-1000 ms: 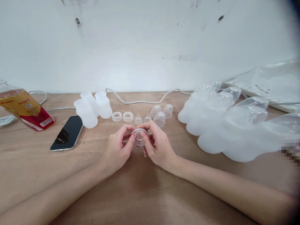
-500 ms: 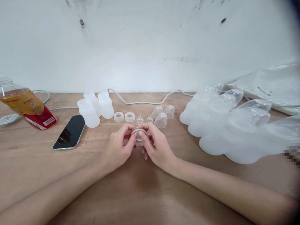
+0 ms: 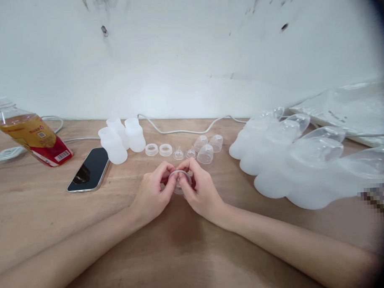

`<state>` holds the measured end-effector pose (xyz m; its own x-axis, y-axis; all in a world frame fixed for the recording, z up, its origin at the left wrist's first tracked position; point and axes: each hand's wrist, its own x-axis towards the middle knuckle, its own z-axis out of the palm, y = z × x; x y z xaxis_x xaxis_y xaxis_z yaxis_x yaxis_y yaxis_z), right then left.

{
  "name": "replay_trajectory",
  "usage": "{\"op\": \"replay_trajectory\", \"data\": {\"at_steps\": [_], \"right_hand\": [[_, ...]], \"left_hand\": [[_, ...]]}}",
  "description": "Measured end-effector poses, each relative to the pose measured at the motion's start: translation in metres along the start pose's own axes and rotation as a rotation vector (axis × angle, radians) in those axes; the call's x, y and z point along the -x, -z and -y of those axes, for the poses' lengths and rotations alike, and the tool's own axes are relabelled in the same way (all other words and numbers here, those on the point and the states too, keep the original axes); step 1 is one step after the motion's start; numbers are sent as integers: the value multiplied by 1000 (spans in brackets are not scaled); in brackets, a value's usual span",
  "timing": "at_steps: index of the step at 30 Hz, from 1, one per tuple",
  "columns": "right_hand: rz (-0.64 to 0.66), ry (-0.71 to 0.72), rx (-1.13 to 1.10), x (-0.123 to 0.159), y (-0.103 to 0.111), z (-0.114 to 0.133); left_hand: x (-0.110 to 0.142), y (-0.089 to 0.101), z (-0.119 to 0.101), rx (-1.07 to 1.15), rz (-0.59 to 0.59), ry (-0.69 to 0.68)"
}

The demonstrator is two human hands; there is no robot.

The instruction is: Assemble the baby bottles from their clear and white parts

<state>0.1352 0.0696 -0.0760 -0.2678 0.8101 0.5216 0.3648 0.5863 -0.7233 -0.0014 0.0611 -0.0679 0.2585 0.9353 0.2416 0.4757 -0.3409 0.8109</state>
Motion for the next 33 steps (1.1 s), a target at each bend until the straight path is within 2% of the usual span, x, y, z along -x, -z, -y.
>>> {"op": "replay_trajectory", "data": {"at_steps": [4, 9, 11, 14, 19, 25, 29, 33], "right_hand": [[20, 6, 1, 0, -1, -2], [122, -222, -211, -2, 0, 1], [155, -272, -310, -3, 0, 1], [185, -226, -341, -1, 2, 0], [188, -119, -199, 1, 4, 1], [193, -24, -115, 2, 5, -1], [205, -49, -145, 1, 4, -2], [278, -97, -149, 1, 6, 0]], "left_hand": [[-1, 0, 1, -21, 18, 12], [-3, 2, 3, 149, 32, 49], [-2, 6, 5, 138, 42, 39], [-1, 15, 7, 42, 70, 9], [1, 21, 7, 29, 176, 1], [0, 16, 2, 46, 121, 62], [-1, 14, 0, 5, 96, 69], [-2, 17, 2, -14, 113, 62]]}}
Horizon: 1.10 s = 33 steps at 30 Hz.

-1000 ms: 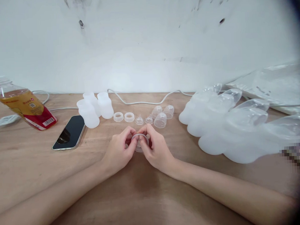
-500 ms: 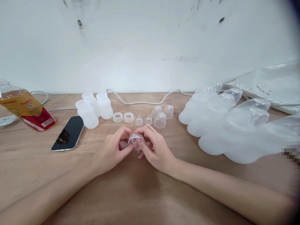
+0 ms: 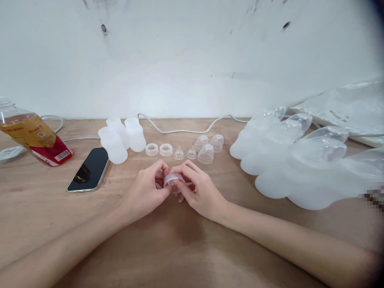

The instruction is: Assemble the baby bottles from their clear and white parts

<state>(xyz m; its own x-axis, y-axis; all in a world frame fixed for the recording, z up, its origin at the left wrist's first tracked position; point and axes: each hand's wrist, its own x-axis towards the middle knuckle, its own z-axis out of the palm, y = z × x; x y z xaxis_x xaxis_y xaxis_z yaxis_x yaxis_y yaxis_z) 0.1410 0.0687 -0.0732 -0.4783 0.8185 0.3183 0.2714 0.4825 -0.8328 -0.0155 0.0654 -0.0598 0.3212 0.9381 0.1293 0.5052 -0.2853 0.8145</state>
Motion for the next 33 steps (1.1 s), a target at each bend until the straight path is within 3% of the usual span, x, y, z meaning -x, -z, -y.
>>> {"op": "replay_trajectory", "data": {"at_steps": [3, 12, 19, 28, 31, 33], "right_hand": [[30, 18, 50, 1, 1, 1], [-43, 31, 122, 3, -4, -6], [-117, -7, 125, 2, -5, -4], [-112, 22, 134, 0, -5, -5], [-84, -45, 26, 0, -5, -5], [-54, -99, -164, -2, -4, -3]], "left_hand": [[0, 3, 2, -94, -21, -9], [1, -2, 3, -196, -79, -55], [2, 4, -4, -101, 48, -57], [4, 4, -8, -268, -3, -100], [5, 4, -6, -320, -20, -129], [5, 6, -5, -345, -55, -137]]}}
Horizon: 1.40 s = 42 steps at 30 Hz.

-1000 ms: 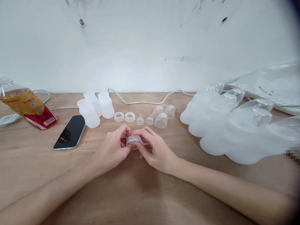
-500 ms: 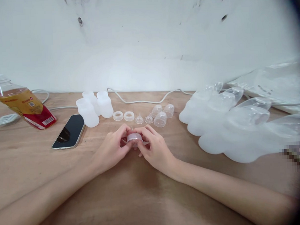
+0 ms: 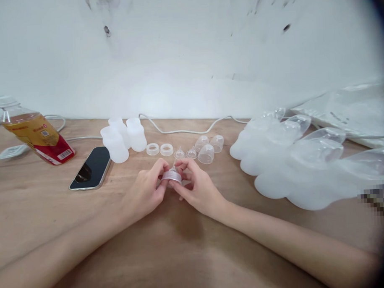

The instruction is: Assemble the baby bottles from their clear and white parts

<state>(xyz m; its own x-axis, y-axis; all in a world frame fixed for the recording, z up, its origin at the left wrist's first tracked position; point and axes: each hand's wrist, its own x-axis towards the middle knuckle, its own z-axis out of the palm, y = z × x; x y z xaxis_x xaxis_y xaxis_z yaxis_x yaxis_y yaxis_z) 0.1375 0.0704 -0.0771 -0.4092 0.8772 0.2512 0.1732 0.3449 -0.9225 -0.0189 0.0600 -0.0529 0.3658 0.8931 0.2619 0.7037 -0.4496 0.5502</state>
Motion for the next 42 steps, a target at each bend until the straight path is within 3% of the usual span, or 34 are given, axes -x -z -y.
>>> {"op": "replay_trajectory", "data": {"at_steps": [3, 6, 11, 14, 16, 17, 19, 20, 21, 24, 27, 30, 32, 34, 37, 39, 42], "right_hand": [[39, -140, -336, -3, 2, 3], [28, -267, -487, -6, 4, 4], [104, -250, -483, -4, 7, 5], [204, -229, -431, 1, 13, 7], [211, -235, -428, 6, 19, 7], [193, -245, -439, 8, 23, 7], [152, -270, -458, 13, 30, 6], [144, -277, -463, 15, 32, 5], [145, -283, -464, 17, 34, 4], [161, -286, -459, 19, 38, 2], [187, -293, -448, 19, 38, 0], [202, -290, -454, 18, 39, -2], [196, -286, -474, 17, 40, -2], [182, -291, -493, 17, 40, -2], [161, -297, -503, 17, 39, -2], [162, -287, -513, 17, 38, -2], [166, -275, -523, 17, 38, -3]], "left_hand": [[2, 1, 3, -67, -48, -23], [4, -1, 7, -185, -91, -82], [6, -3, 9, -261, -63, -202], [4, 15, 1, -289, 5, -326], [2, 35, -2, -276, -24, -348], [0, 46, -1, -253, -137, -320], [-5, 63, 8, -235, -597, -132], [-8, 67, 17, -220, -771, -29], [-11, 70, 27, -216, -838, 24], [-17, 63, 64, -200, -768, 330], [-18, 53, 89, -184, -637, 423], [-14, 49, 87, -189, -612, 475], [-8, 46, 72, -195, -663, 416], [-2, 40, 53, -168, -669, 218], [8, 26, 30, -27, -500, -25], [13, 17, 21, -19, -409, -91], [16, 12, 17, -36, -364, -122]]}}
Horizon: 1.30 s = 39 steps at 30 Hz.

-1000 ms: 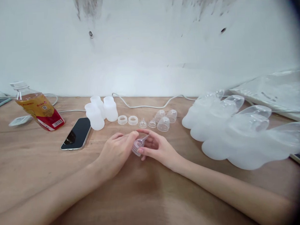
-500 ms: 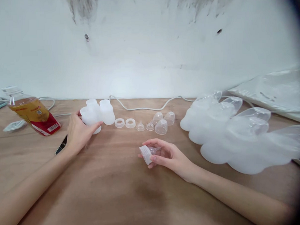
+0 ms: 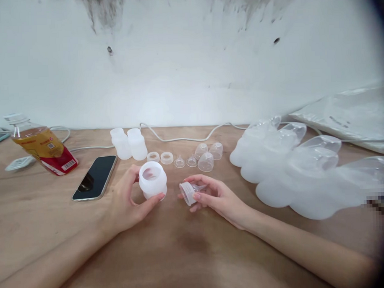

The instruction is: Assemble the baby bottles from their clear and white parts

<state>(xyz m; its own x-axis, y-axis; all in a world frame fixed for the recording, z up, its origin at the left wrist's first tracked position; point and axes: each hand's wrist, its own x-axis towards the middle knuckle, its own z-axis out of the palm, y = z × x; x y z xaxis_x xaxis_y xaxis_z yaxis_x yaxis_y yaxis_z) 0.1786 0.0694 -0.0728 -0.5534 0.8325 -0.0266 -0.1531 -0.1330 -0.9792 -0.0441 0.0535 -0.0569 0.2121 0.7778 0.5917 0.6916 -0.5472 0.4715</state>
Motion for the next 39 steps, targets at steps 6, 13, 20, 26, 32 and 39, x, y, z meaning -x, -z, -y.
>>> {"op": "replay_trajectory", "data": {"at_steps": [6, 13, 20, 26, 32, 39], "right_hand": [[12, 0, 1, 0, 0, 1], [-3, 11, 0, 0, 1, 2], [-54, 237, 60, -3, 3, 16], [1, 321, 213, -3, 6, 11], [10, 517, 572, 0, 11, 7], [-15, 489, 624, 1, 11, 8]], "left_hand": [[1, 2, 1, 14, -7, 16], [-4, 3, -5, 34, 58, -42], [-10, 8, -1, 23, 262, -81], [-8, 6, 1, 6, 373, -27], [-15, 11, -1, 180, 521, 39], [-16, 12, 1, 194, 593, 70]]}}
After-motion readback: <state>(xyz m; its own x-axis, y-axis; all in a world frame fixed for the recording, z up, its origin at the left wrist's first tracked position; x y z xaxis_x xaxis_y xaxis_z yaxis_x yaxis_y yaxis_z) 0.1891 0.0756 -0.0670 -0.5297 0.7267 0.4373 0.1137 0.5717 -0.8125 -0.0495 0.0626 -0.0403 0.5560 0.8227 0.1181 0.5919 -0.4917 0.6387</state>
